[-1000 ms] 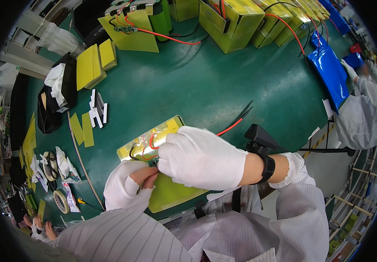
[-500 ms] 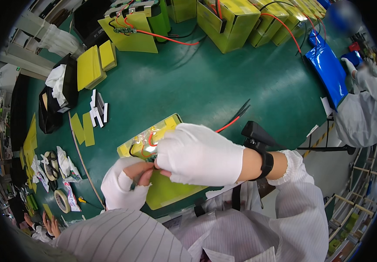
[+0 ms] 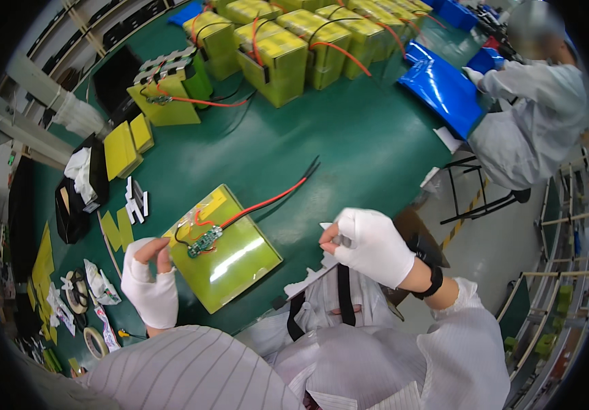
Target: The person is assembling battery packs by applying adhesive and securing components.
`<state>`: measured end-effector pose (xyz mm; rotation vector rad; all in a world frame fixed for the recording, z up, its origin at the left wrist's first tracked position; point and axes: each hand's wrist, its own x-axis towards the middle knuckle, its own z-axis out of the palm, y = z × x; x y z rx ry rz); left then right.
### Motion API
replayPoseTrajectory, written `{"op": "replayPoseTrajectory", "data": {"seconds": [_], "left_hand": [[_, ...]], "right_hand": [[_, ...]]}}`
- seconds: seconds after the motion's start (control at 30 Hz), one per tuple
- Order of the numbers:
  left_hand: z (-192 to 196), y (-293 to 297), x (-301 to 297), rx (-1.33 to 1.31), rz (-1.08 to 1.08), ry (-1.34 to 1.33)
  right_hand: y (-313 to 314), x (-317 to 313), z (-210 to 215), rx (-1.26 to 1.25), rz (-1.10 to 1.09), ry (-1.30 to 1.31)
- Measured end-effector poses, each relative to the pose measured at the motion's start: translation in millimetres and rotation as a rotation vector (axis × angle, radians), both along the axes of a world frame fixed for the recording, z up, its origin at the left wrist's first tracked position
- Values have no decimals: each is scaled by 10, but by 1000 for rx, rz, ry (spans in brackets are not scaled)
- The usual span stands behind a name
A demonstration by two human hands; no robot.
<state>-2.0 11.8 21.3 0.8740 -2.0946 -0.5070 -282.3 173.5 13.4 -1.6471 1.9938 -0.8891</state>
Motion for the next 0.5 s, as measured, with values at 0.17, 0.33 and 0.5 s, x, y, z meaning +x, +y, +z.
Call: {"op": "replayPoseTrajectory", "data": {"seconds": [0.17, 0.33, 0.5], "left_hand": [[29, 34, 96, 24, 38, 46], [187, 207, 208, -12, 49, 11], [206, 476, 383, 38, 59, 6]], "right_hand": [[612, 135, -444, 151, -232, -300], [703, 439, -607, 478, -458, -813], [644, 533, -678, 495, -513, -1140]]}}
